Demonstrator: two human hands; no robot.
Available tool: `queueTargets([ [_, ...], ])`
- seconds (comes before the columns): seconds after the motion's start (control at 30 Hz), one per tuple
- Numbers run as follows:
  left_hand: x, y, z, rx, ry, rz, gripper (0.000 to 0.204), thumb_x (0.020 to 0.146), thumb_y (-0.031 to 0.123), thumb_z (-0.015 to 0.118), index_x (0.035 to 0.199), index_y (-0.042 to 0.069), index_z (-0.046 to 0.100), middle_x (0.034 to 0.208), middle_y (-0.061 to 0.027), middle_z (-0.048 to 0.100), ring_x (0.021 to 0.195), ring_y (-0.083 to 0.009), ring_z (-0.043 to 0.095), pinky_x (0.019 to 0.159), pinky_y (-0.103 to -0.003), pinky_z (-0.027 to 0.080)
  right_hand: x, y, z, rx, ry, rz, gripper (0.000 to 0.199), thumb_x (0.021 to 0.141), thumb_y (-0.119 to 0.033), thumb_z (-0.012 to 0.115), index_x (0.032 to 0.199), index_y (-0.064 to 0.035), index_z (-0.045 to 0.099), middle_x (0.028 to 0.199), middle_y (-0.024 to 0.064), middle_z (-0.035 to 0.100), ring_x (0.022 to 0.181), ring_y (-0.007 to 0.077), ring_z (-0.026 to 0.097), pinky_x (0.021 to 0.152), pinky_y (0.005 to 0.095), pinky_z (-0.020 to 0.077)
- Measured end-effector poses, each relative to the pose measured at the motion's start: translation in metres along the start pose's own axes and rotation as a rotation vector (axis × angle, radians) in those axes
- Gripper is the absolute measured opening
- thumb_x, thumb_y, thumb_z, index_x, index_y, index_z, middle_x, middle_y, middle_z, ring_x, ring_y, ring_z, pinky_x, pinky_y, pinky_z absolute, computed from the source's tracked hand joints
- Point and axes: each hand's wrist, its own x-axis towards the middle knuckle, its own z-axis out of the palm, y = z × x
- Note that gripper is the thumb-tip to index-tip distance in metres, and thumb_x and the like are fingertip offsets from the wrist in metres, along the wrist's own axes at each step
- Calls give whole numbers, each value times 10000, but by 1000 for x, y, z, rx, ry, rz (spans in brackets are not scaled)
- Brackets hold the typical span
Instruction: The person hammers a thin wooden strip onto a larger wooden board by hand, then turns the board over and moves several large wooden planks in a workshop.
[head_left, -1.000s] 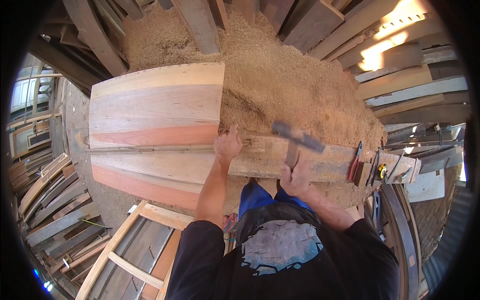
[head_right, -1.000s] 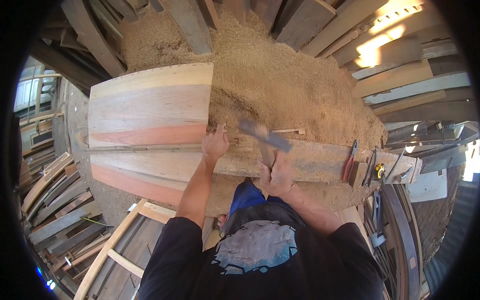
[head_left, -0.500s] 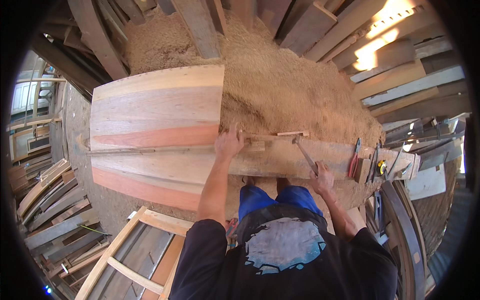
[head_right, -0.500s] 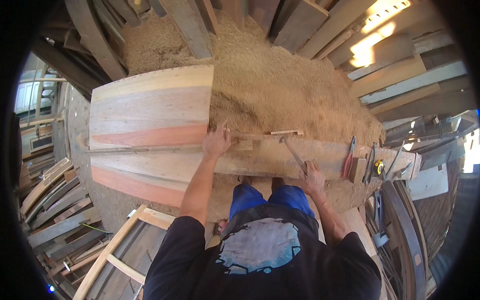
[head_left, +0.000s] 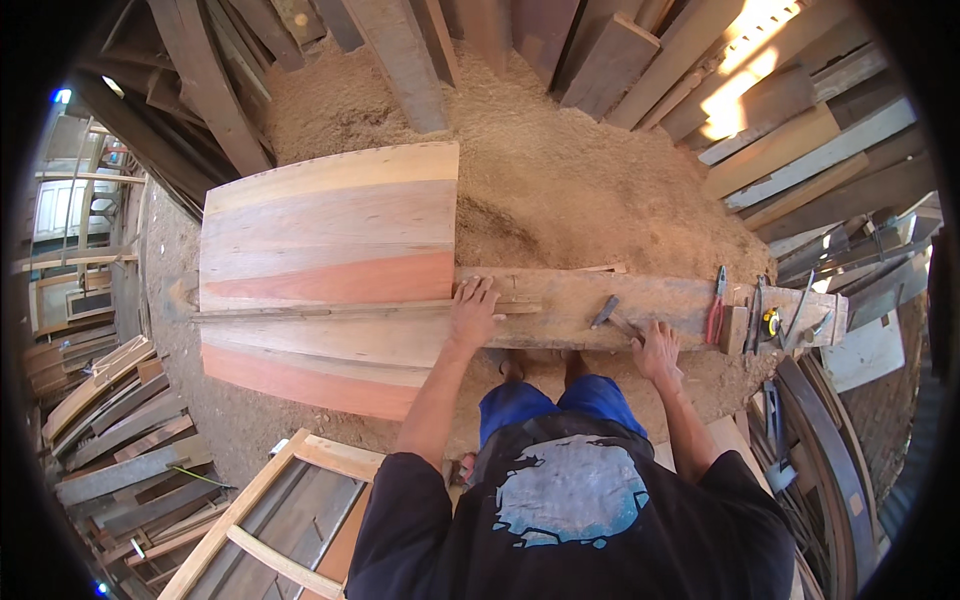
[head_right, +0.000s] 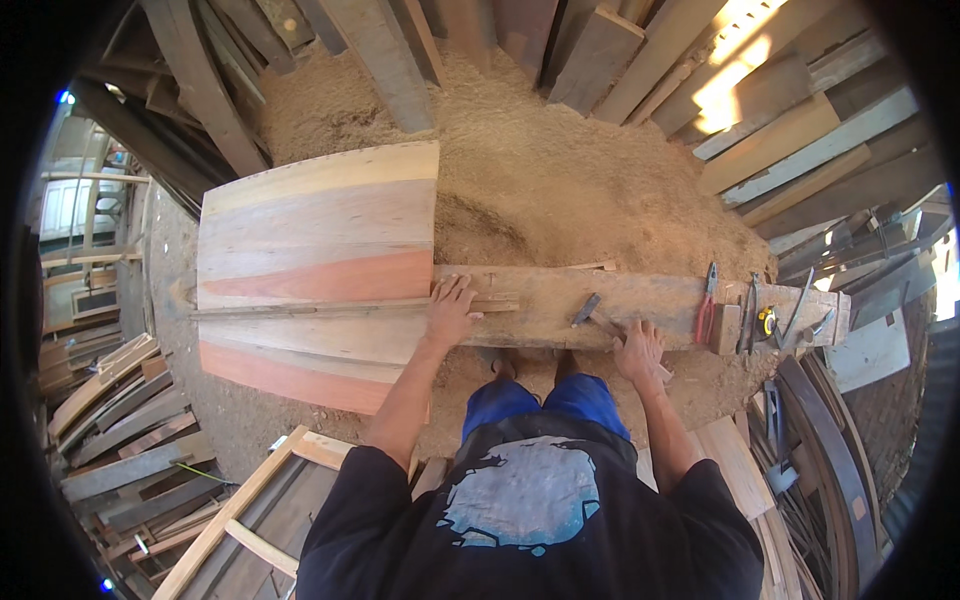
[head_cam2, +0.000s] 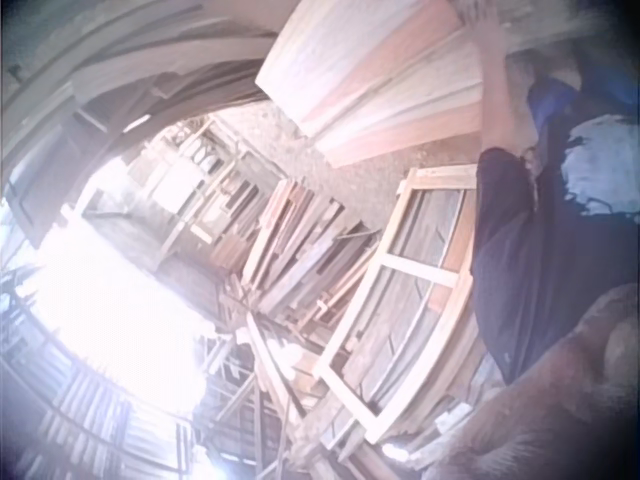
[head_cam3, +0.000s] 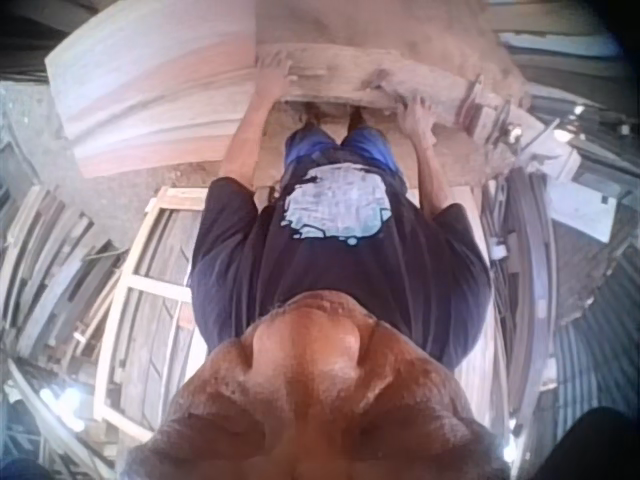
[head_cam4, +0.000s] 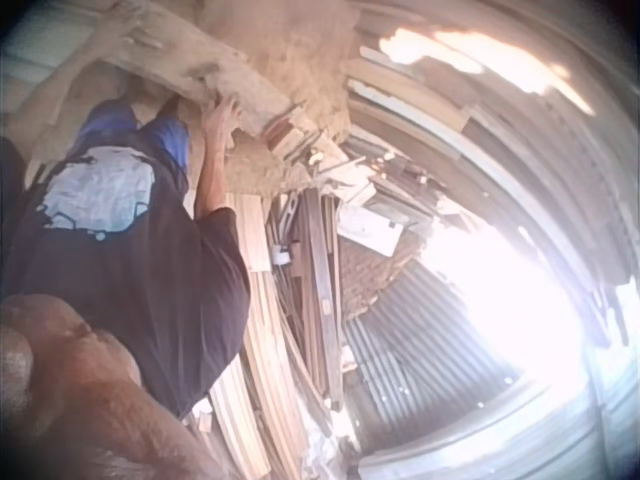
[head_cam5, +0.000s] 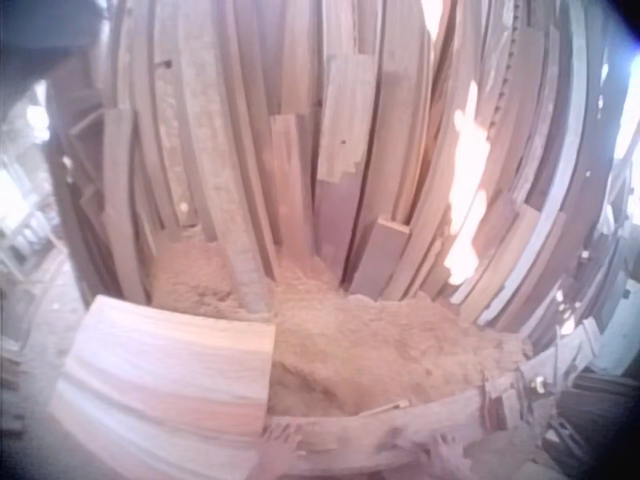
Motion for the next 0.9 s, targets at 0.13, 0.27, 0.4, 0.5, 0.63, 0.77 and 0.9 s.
queueTargets([
  [0.13, 9, -1, 2, -2, 137, -38, 481, 743, 262, 817, 1167, 96, 662, 1408, -124, 540, 1350, -330, 428, 1153, -489, 309, 10, -29, -12, 49, 10, -99, 492, 849, -268, 703, 1247, -22, 549, 1238, 261, 560, 1176, 455, 515, 1002, 540, 399],
  [0.27, 15, -1, -3, -8, 147, -75, 515, 734, 247, 823, 1195, 96, 649, 1428, -129, 521, 1314, -341, 445, 1128, -493, 329, 12, -48, -26, 19, -13, -31, 500, 838, -271, 728, 1237, -31, 547, 1229, 252, 564, 1163, 451, 525, 987, 539, 411],
  [0.4, 19, 4, -15, -12, 109, -54, 618, 761, 290, 814, 1308, 109, 589, 1448, -149, 500, 1321, -354, 431, 1142, -493, 308, 5, -17, -5, -120, -119, 30, 515, 834, -282, 746, 1237, -36, 537, 1227, 251, 565, 1169, 446, 526, 970, 540, 422],
  [0.5, 28, 7, -33, 2, -42, -79, 758, 782, 389, 798, 1418, 114, 491, 1463, -179, 483, 1393, -369, 374, 1174, -492, 270, -3, 0, 4, -116, -154, 40, 499, 824, -268, 736, 1227, -50, 541, 1243, 249, 571, 1179, 454, 524, 1000, 535, 416],
  [0.63, 36, -9, -18, 163, -128, -8, 886, 763, 444, 800, 1480, 100, 409, 1506, -204, 418, 1439, -387, 318, 1202, -501, 232, -4, -7, 6, 136, -103, -36, 395, 896, -245, 673, 1176, -5, 531, 1114, 287, 600, 1040, 479, 585, 889, 533, 471],
  [0.77, 23, -12, 7, 185, -21, 69, 914, 738, 454, 812, 1483, 108, 412, 1526, -221, 385, 1451, -397, 303, 1209, -502, 228, -6, -46, 3, 400, -42, -95, 324, 945, -226, 596, 1161, 7, 531, 970, 311, 635, 905, 527, 609, 784, 562, 484],
  [0.9, 7, -4, -5, 187, -19, 108, 935, 726, 453, 819, 1481, 86, 409, 1515, -246, 389, 1450, -411, 299, 1207, -505, 233, -25, -113, -27, 438, 84, -243, 313, 956, -222, 582, 1162, 6, 528, 896, 302, 647, 876, 520, 622, 772, 566, 482],
])
